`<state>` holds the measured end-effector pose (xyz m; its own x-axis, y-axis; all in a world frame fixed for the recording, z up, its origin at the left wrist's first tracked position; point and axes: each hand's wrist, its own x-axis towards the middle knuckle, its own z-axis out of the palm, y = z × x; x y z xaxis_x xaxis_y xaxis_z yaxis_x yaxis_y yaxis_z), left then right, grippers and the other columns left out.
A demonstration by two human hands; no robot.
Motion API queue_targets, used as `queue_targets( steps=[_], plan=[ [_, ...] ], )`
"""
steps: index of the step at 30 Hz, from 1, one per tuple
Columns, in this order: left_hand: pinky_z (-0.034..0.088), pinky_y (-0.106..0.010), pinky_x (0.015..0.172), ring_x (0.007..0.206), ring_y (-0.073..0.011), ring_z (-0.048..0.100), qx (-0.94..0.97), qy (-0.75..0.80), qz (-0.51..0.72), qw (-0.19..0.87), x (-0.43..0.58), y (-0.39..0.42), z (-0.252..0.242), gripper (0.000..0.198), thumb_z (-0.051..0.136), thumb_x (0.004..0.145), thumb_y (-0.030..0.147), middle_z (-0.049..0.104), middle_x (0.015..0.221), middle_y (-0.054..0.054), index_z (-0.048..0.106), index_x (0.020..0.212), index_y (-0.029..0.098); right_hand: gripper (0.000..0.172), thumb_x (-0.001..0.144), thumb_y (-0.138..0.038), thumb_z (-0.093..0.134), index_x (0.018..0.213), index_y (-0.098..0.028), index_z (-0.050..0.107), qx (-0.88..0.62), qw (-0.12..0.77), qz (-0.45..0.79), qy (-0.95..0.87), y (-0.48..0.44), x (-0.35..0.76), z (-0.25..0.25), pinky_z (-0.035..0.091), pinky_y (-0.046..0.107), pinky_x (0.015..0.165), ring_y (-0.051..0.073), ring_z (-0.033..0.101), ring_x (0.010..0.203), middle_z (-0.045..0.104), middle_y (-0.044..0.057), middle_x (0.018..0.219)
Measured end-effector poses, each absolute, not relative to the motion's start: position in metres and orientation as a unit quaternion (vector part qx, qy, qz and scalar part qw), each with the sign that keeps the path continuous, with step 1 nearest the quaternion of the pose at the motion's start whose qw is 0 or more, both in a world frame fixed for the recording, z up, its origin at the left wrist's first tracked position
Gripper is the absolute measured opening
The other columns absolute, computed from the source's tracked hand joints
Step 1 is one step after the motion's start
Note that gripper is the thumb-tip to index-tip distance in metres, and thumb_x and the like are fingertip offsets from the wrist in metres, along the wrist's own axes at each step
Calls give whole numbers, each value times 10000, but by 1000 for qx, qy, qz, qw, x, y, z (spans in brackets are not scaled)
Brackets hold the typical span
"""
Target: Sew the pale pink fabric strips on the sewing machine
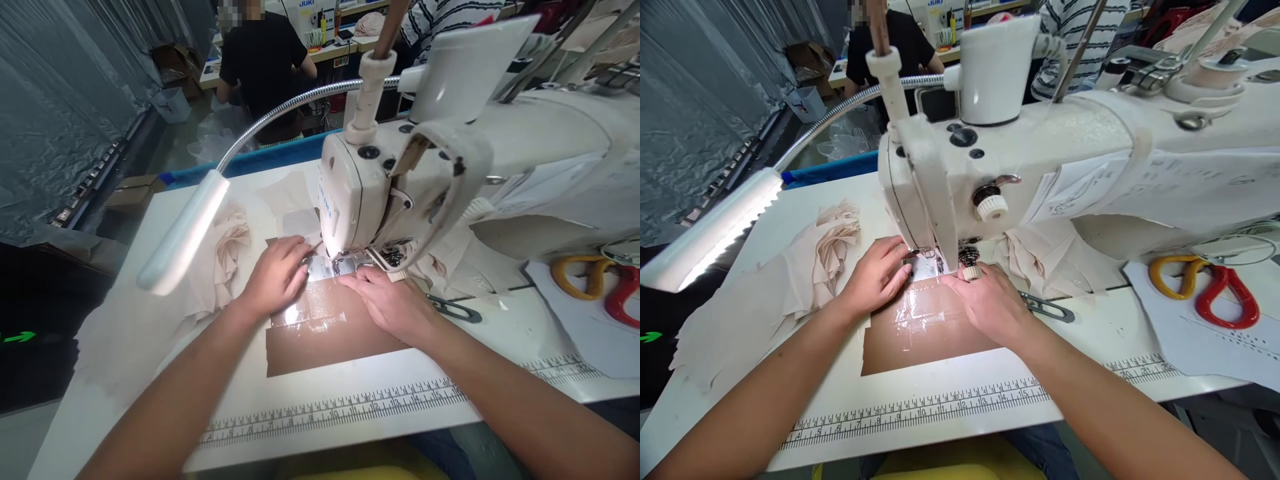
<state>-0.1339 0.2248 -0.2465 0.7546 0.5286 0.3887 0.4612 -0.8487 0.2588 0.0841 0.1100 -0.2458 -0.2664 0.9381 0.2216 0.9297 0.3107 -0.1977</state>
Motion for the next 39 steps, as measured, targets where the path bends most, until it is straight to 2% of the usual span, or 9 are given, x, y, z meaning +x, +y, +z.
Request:
queue_targets(
  steps=[3,5,9,12,16,19,26,33,39],
  plan=[
    [453,-432,888,1111,-293,506,931,327,158,38,-141,230,-244,350,415,917,269,529,1239,-166,536,1213,126,417,827,-62,423,1124,-216,671,-596,158,20,-787,110,82,-246,322,254,567,125,451,601,620,21,796],
    [477,-400,770,982,-287,556,926,367,93,11,-146,226,-239,307,390,914,240,579,1101,-154,578,1136,141,384,850,-84,413,1108,-186,679,-598,164,19,-784,109,82,-247,338,258,565,130,486,613,647,38,843],
    [407,-284,515,596,-192,546,916,400,20,12,-162,194,-223,239,389,853,135,580,784,-84,606,951,150,355,906,-148,388,1131,-160,662,-581,183,29,-792,107,85,-250,403,285,617,164,577,716,683,67,931],
    [360,-260,447,500,-163,501,920,388,-12,48,-180,151,-213,252,375,834,104,570,747,-63,577,978,149,337,931,-193,391,1141,-164,653,-559,216,57,-799,105,86,-250,447,316,699,182,611,796,691,70,960],
    [452,-283,506,607,-186,572,919,372,-28,124,-197,91,-210,370,325,867,98,592,834,-85,468,1207,129,330,944,-248,403,1140,-146,648,-535,252,109,-799,101,84,-246,466,338,798,194,616,888,681,84,1004],
    [503,-299,559,676,-191,599,916,373,-2,147,-202,62,-215,403,318,887,104,603,875,-97,415,1278,116,331,937,-265,424,1160,-137,631,-519,235,134,-811,98,79,-242,466,328,777,194,607,903,660,94,1041],
    [521,-297,613,744,-185,592,900,376,7,221,-204,57,-207,354,353,946,210,606,898,-78,465,1278,165,265,940,-246,420,833,-181,653,-482,147,135,-853,94,69,-239,399,287,685,163,565,776,632,49,829],
    [476,-380,925,1114,-232,532,901,360,132,203,-189,108,-202,336,489,917,239,573,1214,-108,507,1243,163,220,948,-242,388,871,-177,584,-467,195,164,-847,91,74,-243,426,299,745,172,586,830,652,66,907],
    [497,-331,777,926,-200,569,917,295,72,260,-167,137,-215,360,540,885,229,602,1069,-92,529,1240,169,161,928,-264,452,839,-208,573,-467,257,302,-791,85,78,-233,433,254,649,128,584,693,655,-1,771]
  ],
)
